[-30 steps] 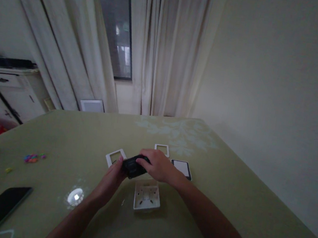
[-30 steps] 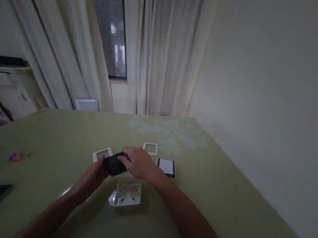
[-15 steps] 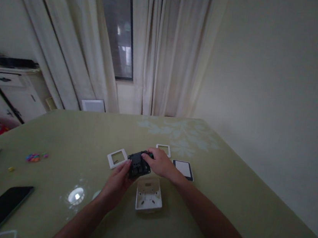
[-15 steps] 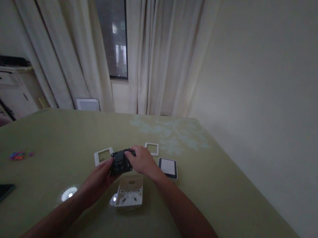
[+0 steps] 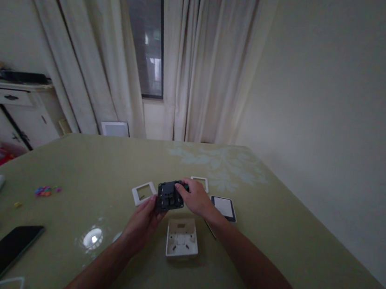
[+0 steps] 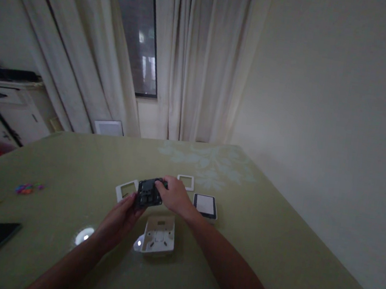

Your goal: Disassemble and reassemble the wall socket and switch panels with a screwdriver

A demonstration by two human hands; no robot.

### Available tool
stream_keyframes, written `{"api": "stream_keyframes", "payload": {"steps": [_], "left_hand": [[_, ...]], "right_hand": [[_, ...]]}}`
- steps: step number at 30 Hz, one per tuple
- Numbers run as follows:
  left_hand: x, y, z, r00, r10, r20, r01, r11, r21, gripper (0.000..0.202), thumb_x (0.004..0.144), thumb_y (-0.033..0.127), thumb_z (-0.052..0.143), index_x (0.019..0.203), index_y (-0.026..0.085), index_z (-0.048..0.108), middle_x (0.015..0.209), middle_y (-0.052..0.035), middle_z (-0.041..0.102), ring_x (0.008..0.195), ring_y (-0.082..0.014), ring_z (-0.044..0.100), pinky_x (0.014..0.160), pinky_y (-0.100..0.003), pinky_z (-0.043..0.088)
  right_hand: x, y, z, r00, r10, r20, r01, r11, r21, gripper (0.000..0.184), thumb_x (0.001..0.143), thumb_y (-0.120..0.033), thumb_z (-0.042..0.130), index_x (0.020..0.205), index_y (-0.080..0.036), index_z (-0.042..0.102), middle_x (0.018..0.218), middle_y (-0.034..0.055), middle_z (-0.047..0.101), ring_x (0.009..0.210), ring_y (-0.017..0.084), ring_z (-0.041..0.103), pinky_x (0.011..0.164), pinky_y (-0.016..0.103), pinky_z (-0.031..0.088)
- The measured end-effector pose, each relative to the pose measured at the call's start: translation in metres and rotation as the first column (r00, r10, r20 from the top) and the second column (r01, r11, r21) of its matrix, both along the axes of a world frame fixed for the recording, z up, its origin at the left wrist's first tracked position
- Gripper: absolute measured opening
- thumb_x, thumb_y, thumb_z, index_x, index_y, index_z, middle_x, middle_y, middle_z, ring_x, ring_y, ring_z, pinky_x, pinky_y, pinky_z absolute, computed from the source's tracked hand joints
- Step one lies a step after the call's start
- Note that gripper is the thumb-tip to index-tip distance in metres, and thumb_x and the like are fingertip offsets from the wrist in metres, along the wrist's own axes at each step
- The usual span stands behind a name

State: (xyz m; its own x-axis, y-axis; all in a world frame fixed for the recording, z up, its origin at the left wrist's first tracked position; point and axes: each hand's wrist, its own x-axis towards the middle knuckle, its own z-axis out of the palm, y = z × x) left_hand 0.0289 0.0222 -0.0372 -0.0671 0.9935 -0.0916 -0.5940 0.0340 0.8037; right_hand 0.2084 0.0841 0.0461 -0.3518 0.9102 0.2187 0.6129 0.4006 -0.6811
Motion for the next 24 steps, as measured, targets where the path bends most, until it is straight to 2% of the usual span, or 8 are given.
{"api": "stream_keyframes", "payload": {"steps": [3, 6, 10, 13, 17, 20, 24], "left_hand": [[0.001, 0.0, 0.002, 1.0, 0.002, 0.016, -0.002, 0.999, 0.032, 0.029, 0.087, 0.029, 0.088, 0.112, 0.017, 0.08, 0.122, -0.0106, 0.081, 0.115, -0.0235, 0.076, 0.102, -0.029, 0.062], [0.003, -0.001, 0.004, 1.0, -0.002, -0.016, 0.003, 0.998, 0.069, 0.042, 0.074, 0.034, 0.099, 0.108, 0.018, 0.082, 0.12, -0.0103, 0.082, 0.109, -0.0243, 0.077, 0.096, -0.028, 0.062], [0.005, -0.002, 0.009, 0.998, 0.003, -0.062, 0.003, 0.995, 0.097, 0.048, 0.067, 0.042, 0.103, 0.104, 0.019, 0.083, 0.11, -0.0084, 0.084, 0.103, -0.0244, 0.077, 0.093, -0.03, 0.06], [0.001, -0.003, 0.013, 0.994, -0.017, -0.112, 0.033, 0.989, 0.145, 0.047, 0.071, 0.045, 0.101, 0.104, 0.018, 0.082, 0.106, -0.0088, 0.084, 0.103, -0.0271, 0.076, 0.092, -0.033, 0.058], [-0.009, -0.002, 0.017, 0.955, 0.003, -0.297, 0.073, 0.967, 0.243, 0.036, 0.084, 0.046, 0.091, 0.103, 0.018, 0.08, 0.1, -0.0084, 0.083, 0.094, -0.0254, 0.074, 0.083, -0.031, 0.054], [-0.017, 0.0, 0.021, 0.918, 0.064, -0.391, 0.063, 0.951, 0.303, 0.035, 0.085, 0.049, 0.09, 0.096, 0.017, 0.08, 0.094, -0.0076, 0.081, 0.087, -0.0243, 0.071, 0.079, -0.03, 0.052], [-0.022, -0.001, 0.029, 0.896, 0.095, -0.433, 0.062, 0.941, 0.334, 0.036, 0.082, 0.051, 0.091, 0.092, 0.018, 0.082, 0.09, -0.0072, 0.08, 0.085, -0.0247, 0.07, 0.081, -0.032, 0.052]], "right_hand": [[0.003, 0.005, -0.002, 1.0, -0.003, -0.03, 0.003, 1.0, -0.012, 0.024, 0.103, -0.028, 0.061, 0.095, -0.015, 0.079, 0.093, 0.0095, 0.078, 0.086, 0.022, 0.067, 0.075, 0.029, 0.043], [0.006, 0.006, -0.002, 0.998, 0.016, -0.066, -0.017, 1.0, -0.018, 0.024, 0.102, -0.03, 0.062, 0.093, -0.015, 0.079, 0.091, 0.0082, 0.078, 0.086, 0.022, 0.066, 0.077, 0.03, 0.044], [0.01, 0.006, -0.001, 0.991, 0.056, -0.125, -0.061, 0.998, -0.032, 0.026, 0.101, -0.034, 0.062, 0.091, -0.016, 0.078, 0.089, 0.0076, 0.076, 0.085, 0.022, 0.065, 0.079, 0.031, 0.046], [0.012, 0.006, 0.0, 0.979, 0.089, -0.183, -0.101, 0.993, -0.058, 0.027, 0.1, -0.037, 0.062, 0.091, -0.016, 0.077, 0.088, 0.0062, 0.075, 0.085, 0.021, 0.065, 0.077, 0.031, 0.047], [0.013, 0.007, -0.001, 0.959, 0.112, -0.26, -0.152, 0.979, -0.138, 0.028, 0.099, -0.039, 0.061, 0.087, -0.017, 0.074, 0.065, -0.0003, 0.062, 0.061, 0.016, 0.057, 0.057, 0.025, 0.041], [0.013, 0.006, -0.001, 0.942, 0.112, -0.315, -0.183, 0.962, -0.204, 0.03, 0.099, -0.043, 0.059, 0.09, -0.018, 0.072, 0.053, -0.0051, 0.049, 0.047, 0.012, 0.046, 0.047, 0.023, 0.034], [0.014, 0.002, 0.0, 0.919, 0.113, -0.379, -0.225, 0.937, -0.265, 0.032, 0.098, -0.048, 0.062, 0.09, -0.018, 0.069, 0.05, -0.0079, 0.045, 0.041, 0.01, 0.04, 0.043, 0.021, 0.03]]}}
